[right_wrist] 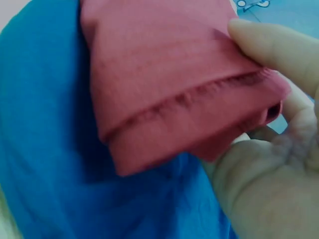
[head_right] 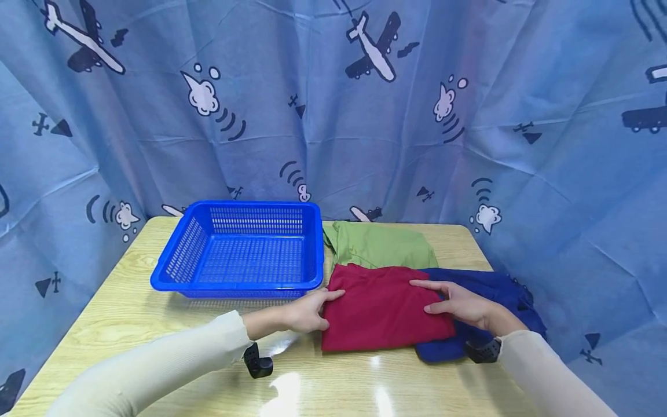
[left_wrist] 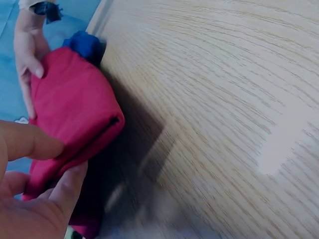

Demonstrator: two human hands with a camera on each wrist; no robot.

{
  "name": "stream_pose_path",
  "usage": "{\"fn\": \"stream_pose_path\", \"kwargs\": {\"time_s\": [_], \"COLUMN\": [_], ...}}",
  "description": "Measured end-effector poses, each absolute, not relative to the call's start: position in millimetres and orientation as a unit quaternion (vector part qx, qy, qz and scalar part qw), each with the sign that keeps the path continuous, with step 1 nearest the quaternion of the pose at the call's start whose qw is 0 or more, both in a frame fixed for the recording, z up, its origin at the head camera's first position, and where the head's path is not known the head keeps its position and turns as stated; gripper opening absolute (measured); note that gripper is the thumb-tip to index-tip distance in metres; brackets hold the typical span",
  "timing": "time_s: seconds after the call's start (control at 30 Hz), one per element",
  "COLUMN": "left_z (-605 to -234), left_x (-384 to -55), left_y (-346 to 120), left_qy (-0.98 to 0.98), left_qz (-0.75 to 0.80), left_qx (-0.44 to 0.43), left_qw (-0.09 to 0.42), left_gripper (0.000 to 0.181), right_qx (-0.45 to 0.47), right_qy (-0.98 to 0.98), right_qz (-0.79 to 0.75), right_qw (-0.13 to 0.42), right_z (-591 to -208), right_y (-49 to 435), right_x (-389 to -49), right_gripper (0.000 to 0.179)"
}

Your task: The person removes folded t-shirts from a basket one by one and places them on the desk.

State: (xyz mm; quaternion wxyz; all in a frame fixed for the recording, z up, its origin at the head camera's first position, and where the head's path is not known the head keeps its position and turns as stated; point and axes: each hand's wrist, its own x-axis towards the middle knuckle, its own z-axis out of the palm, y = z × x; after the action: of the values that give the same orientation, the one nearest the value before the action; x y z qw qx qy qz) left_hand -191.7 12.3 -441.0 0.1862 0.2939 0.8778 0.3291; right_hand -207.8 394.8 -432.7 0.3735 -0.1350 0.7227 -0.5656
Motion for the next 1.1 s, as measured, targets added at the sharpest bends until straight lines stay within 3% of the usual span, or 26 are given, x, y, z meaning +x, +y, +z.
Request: {"fn": "stream_pose_path", "kwargs": {"time_s": [0.27, 0.57, 0.87, 1.1], "left_z": [-449.7, -459.1, -466.6, -470.8], "left_x": [-192.8, -188.7, -191.2, -192.9], "left_y": [-9.4, -22.4, -33.2, -32.3], "left_qy": [0.804, 0.839, 0.795, 0.851], "left_qz": [0.465, 0.408, 0.461, 0.341], "left_qx": [0.235, 0.259, 0.234, 0.309], "left_qw": [0.285, 0.25, 0.318, 0.252], "left_gripper": [0.08, 0.08, 0.082, 0.077], "right_qx": [-0.137, -0.137, -0.146, -0.19], "right_qy": [0.699, 0.702, 0.769, 0.824], "right_qz": [-0.575, -0.566, -0.492, -0.417], "right_qw": [0.403, 0.41, 0.382, 0.334], "right_z": [-435.1, -446.4, -449.3, -456.7], "right_y": [383.7, 372.1, 366.9, 368.8], "right_x": [-201.2, -198.6, -199.7, -201.1], "right_gripper": [0.067, 0.07, 0.073, 0.071]}}
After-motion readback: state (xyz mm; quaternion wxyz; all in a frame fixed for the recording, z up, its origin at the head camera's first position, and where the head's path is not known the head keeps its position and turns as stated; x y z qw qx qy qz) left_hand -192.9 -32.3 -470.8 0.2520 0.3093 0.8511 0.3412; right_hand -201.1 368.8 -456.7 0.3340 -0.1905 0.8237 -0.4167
